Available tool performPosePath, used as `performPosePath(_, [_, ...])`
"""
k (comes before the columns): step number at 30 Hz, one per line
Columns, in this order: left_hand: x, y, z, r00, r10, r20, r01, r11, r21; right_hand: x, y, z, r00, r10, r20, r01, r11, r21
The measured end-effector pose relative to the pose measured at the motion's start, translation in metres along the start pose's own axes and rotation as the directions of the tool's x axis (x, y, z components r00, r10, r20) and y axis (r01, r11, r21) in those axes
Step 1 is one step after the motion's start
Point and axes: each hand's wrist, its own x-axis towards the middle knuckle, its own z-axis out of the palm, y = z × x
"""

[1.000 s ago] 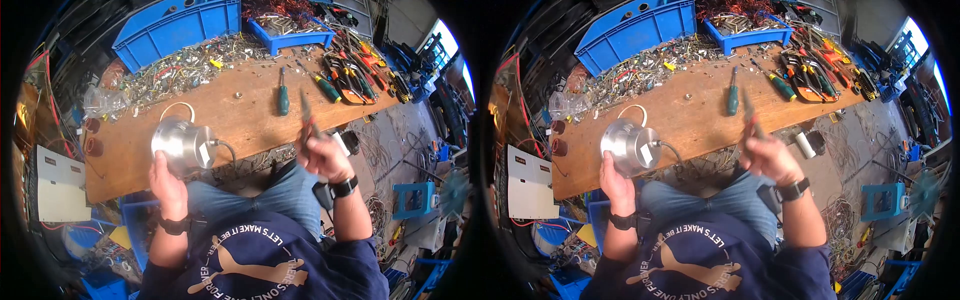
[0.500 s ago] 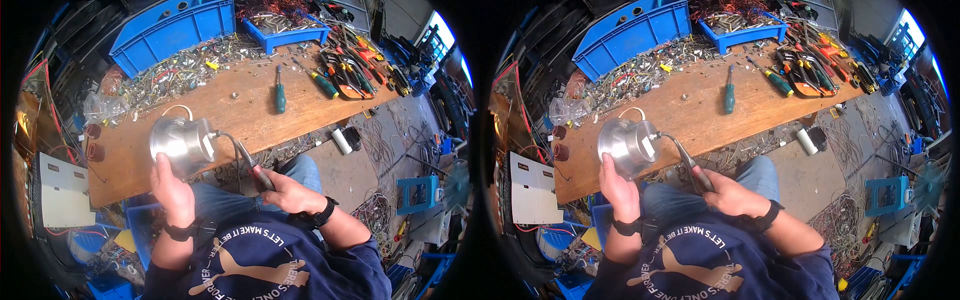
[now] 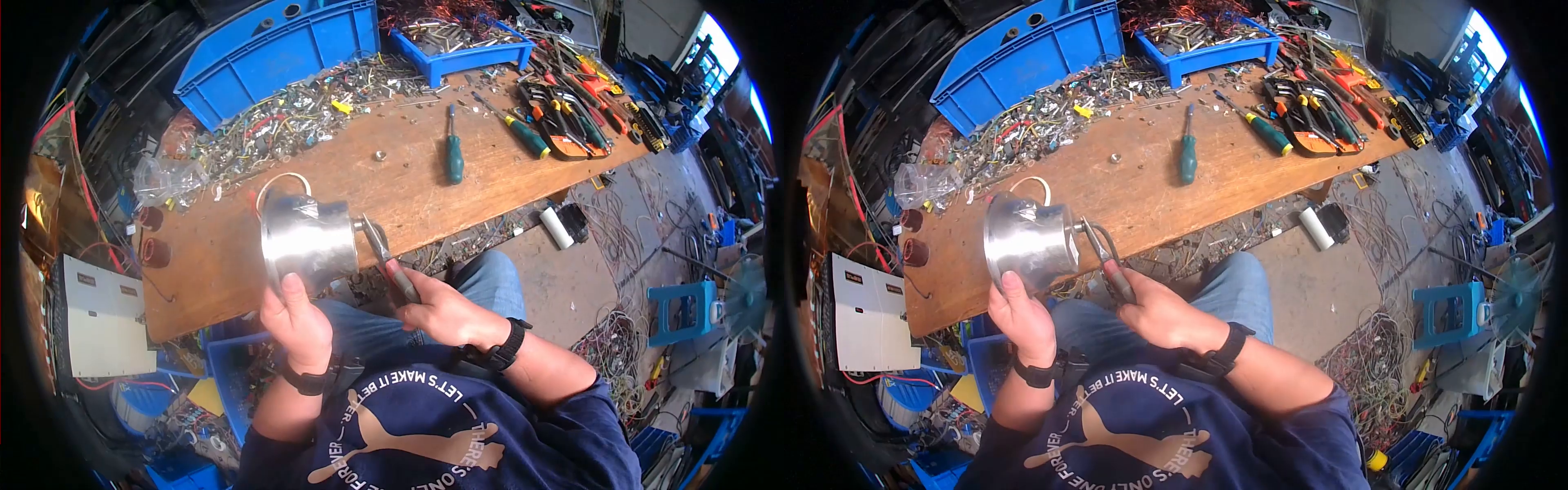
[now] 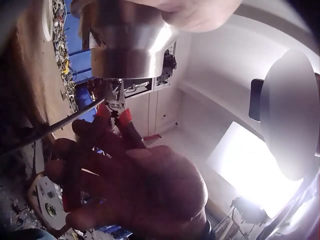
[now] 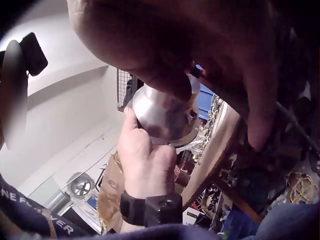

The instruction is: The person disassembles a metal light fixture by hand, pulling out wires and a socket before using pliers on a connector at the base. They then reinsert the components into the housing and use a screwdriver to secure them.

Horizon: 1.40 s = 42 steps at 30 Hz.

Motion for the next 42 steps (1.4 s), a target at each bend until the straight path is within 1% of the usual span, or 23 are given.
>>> performPosePath(3, [-0.001,0.0,-0.001,0.999,0.017,0.032,-0.015,0.999,-0.043,0.002,0.0,0.002,1.0,-0.001,-0.024,0.001,0.999,-0.037])
performPosePath(6, [-0.002,-0.004,-0.004,1.0,-0.001,0.025,0.002,0.997,-0.072,0.001,-0.007,0.004,0.999,0.024,-0.041,-0.029,0.994,-0.105])
performPosePath(8, [-0.002,-0.003,-0.004,0.999,0.041,0.028,-0.04,0.999,-0.033,0.0,-0.013,0.005,0.997,0.056,-0.05,-0.06,0.995,-0.082])
performPosePath(9, [-0.002,-0.002,-0.004,0.998,0.061,0.031,-0.061,0.998,-0.013,0.001,-0.011,0.007,0.996,0.024,-0.081,-0.031,0.996,-0.089])
performPosePath(11, [-0.001,0.001,-0.002,0.996,0.082,0.04,-0.081,0.996,-0.03,0.002,-0.005,0.01,0.989,-0.042,-0.143,0.026,0.994,-0.106])
performPosePath(12, [0.0,0.001,-0.001,0.995,0.094,0.044,-0.092,0.995,-0.039,0.002,-0.007,0.01,0.988,-0.019,-0.151,0.002,0.994,-0.106])
performPosePath(13, [0.001,-0.002,-0.002,0.999,0.045,0.012,-0.044,0.995,-0.091,0.001,-0.011,0.01,0.987,0.005,-0.159,-0.022,0.994,-0.106])
performPosePath(15, [0.006,-0.011,-0.004,0.997,-0.056,-0.043,0.047,0.979,-0.198,0.001,-0.01,0.01,0.986,0.014,-0.167,-0.028,0.996,-0.08])
performPosePath(17, [0.007,-0.003,-0.003,0.986,-0.162,-0.039,0.15,0.966,-0.211,0.004,-0.003,0.01,0.986,-0.012,-0.168,0.008,1.0,-0.027])
performPosePath(18, [0.008,0.002,-0.003,0.976,-0.214,-0.036,0.202,0.955,-0.218,0.003,-0.003,0.01,0.989,0.004,-0.145,-0.003,1.0,0.008])
performPosePath(20, [0.013,0.004,-0.003,0.971,-0.237,-0.027,0.216,0.922,-0.32,0.001,-0.008,0.008,0.995,0.034,-0.097,-0.027,0.997,0.076])
performPosePath(21, [0.015,0.004,-0.004,0.968,-0.249,-0.022,0.224,0.902,-0.37,0.0,-0.01,0.008,0.997,0.039,-0.07,-0.029,0.99,0.141])
performPosePath(23, [0.018,0.006,-0.007,0.964,-0.267,0.014,0.25,0.883,-0.396,-0.002,-0.013,0.007,0.999,0.045,-0.013,-0.04,0.962,0.268])
performPosePath(24, [0.019,0.007,-0.007,0.961,-0.274,0.03,0.262,0.874,-0.41,-0.002,-0.013,0.006,1.0,0.021,0.006,-0.022,0.949,0.315])
performPosePath(27, [0.02,0.007,-0.004,0.959,-0.283,0.018,0.257,0.839,-0.479,0.001,-0.013,0.005,0.997,-0.031,0.065,0.0,0.902,0.432])
performPosePath(29, [0.024,0.007,-0.006,0.94,-0.336,0.056,0.309,0.773,-0.554,0.0,-0.016,0.005,0.996,-0.036,0.079,-0.007,0.876,0.482])
performPosePath(33, [0.029,0.004,-0.007,0.881,-0.45,0.145,0.43,0.635,-0.642,0.001,-0.019,0.006,0.997,-0.049,0.067,0.01,0.872,0.49])
performPosePath(35, [0.027,-0.002,-0.008,0.873,-0.462,0.158,0.448,0.627,-0.637,0.002,-0.018,0.007,0.997,-0.034,0.071,-0.005,0.872,0.489])
performPosePath(36, [0.027,-0.005,-0.008,0.868,-0.468,0.167,0.458,0.623,-0.634,0.003,-0.017,0.007,0.998,-0.031,0.06,0.0,0.893,0.451])
performPosePath(39, [0.026,-0.011,-0.007,0.825,-0.534,0.186,0.508,0.556,-0.658,0.003,-0.013,0.01,0.999,-0.01,0.033,-0.001,0.95,0.313])
performPosePath(41, [0.026,-0.01,-0.007,0.823,-0.533,0.198,0.513,0.549,-0.66,0.002,-0.018,0.01,1.0,0.002,0.018,-0.005,0.983,0.185])
performPosePath(42, [0.026,-0.009,-0.007,0.822,-0.534,0.198,0.514,0.546,-0.662,0.002,-0.018,0.009,0.999,-0.026,0.026,0.022,0.986,0.168])
